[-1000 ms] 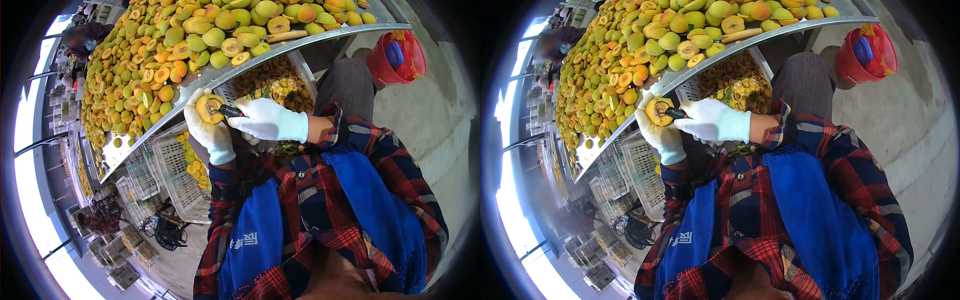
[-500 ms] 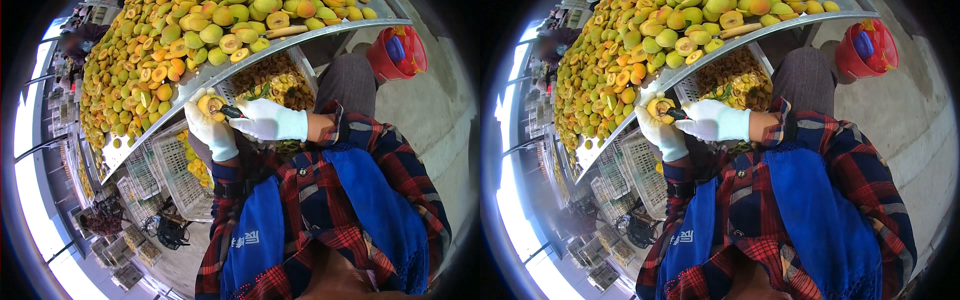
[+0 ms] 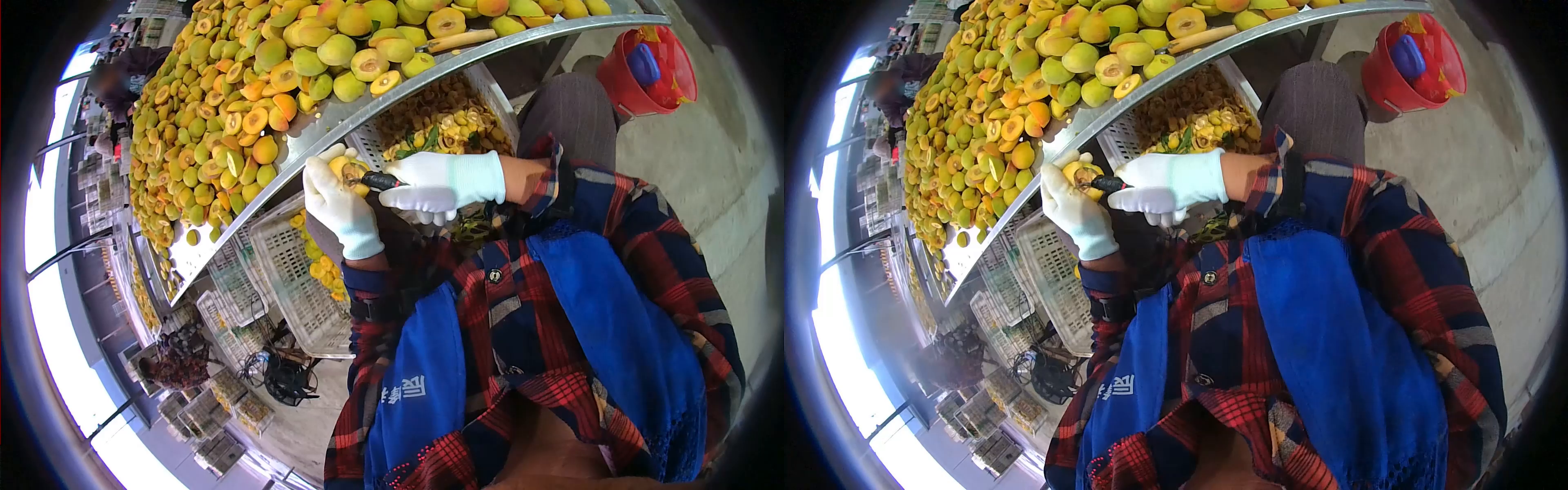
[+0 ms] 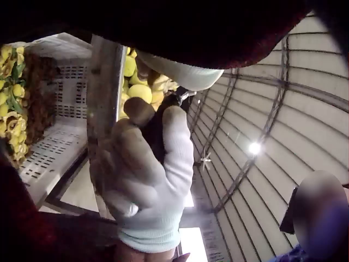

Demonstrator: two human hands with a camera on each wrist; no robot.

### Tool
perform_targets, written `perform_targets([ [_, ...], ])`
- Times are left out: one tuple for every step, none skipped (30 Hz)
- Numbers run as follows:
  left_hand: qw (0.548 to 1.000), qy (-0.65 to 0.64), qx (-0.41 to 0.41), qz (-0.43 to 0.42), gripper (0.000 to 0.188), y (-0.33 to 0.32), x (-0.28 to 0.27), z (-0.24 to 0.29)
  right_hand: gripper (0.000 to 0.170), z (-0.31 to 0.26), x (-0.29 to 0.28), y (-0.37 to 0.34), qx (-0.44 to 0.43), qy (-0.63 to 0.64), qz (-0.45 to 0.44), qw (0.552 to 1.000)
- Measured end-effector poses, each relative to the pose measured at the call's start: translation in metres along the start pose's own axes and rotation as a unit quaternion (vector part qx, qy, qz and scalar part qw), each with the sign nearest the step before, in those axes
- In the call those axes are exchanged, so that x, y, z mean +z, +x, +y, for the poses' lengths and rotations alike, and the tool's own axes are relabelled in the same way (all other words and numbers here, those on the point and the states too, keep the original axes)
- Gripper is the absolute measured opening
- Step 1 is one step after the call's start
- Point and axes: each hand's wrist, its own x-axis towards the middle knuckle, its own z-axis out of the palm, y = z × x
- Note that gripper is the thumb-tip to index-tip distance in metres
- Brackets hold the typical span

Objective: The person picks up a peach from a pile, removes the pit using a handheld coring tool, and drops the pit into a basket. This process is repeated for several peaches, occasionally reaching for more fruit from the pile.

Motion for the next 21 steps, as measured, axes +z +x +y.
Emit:
perform_targets([
  [1.0,0.002,-0.001,-0.001,0.042,-0.001,-0.003,-0.003,0.038,0.002,-0.002,0.002,0.023,0.032,-0.038,0.998],
  [0.999,0.033,0.01,-0.007,0.042,-0.002,-0.004,-0.004,0.04,0.006,-0.004,-0.001,0.014,0.037,-0.04,0.998],
  [0.998,0.064,0.023,-0.014,0.041,-0.002,-0.005,-0.004,0.04,0.007,0.0,-0.002,0.012,0.039,-0.038,0.998],
  [0.998,0.056,0.028,0.019,0.04,-0.008,0.003,0.001,0.04,0.009,0.007,-0.003,-0.009,0.088,-0.026,0.996],
  [0.998,0.057,0.031,0.018,0.04,-0.007,0.003,-0.003,0.039,0.01,0.011,-0.003,-0.029,0.135,-0.014,0.99],
  [0.998,0.034,0.056,0.023,0.039,-0.005,0.005,-0.005,0.036,0.011,0.013,-0.001,-0.027,0.14,-0.01,0.99],
  [0.996,0.012,0.08,0.027,0.038,-0.005,0.006,-0.007,0.036,0.012,0.011,0.002,-0.029,0.142,-0.01,0.989],
  [0.997,-0.043,0.053,0.02,0.039,-0.009,0.007,-0.009,0.034,0.014,0.009,0.006,0.002,0.129,-0.014,0.992],
  [0.998,-0.042,0.051,0.017,0.039,-0.008,0.006,-0.007,0.033,0.014,0.007,0.008,0.032,0.115,-0.017,0.993],
  [0.999,-0.05,-0.007,-0.018,0.045,-0.005,0.002,-0.006,0.03,0.012,0.005,0.006,0.03,0.069,-0.006,0.997],
  [0.995,-0.056,-0.065,-0.051,0.05,-0.003,-0.002,-0.005,0.03,0.014,0.003,0.006,0.032,0.072,-0.006,0.997],
  [0.988,-0.088,-0.106,-0.074,0.055,-0.001,-0.006,-0.006,0.034,0.014,0.0,0.007,0.013,0.0,-0.003,1.0],
  [0.988,-0.088,-0.106,-0.075,0.055,0.0,-0.006,-0.008,0.041,0.012,-0.002,0.007,-0.006,-0.072,0.001,0.997],
  [0.986,-0.093,-0.123,-0.059,0.053,0.0,-0.007,-0.009,0.039,0.011,0.0,0.006,0.011,-0.042,-0.008,0.999],
  [0.984,-0.097,-0.14,-0.043,0.051,0.0,-0.006,-0.009,0.039,0.012,0.004,0.004,0.011,-0.041,-0.007,0.999],
  [0.985,-0.098,-0.138,-0.043,0.051,-0.001,-0.002,-0.009,0.038,0.013,0.008,0.001,-0.005,0.028,-0.016,0.999],
  [0.995,-0.058,-0.076,-0.001,0.05,-0.004,0.004,-0.01,0.037,0.014,0.011,0.0,-0.022,0.096,-0.024,0.995],
  [0.999,-0.015,-0.015,0.04,0.048,-0.006,0.006,-0.01,0.04,0.017,0.014,0.0,-0.033,0.131,-0.027,0.99],
  [0.999,-0.014,-0.015,0.04,0.048,-0.006,0.005,-0.013,0.04,0.017,0.013,0.001,-0.034,0.132,-0.027,0.99],
  [0.999,0.007,0.033,0.038,0.047,-0.005,0.004,-0.018,0.039,0.017,0.011,0.001,-0.026,0.103,-0.023,0.994],
  [0.996,0.03,0.079,0.036,0.046,-0.005,0.003,-0.021,0.039,0.016,0.009,0.001,-0.017,0.075,-0.018,0.997],
])
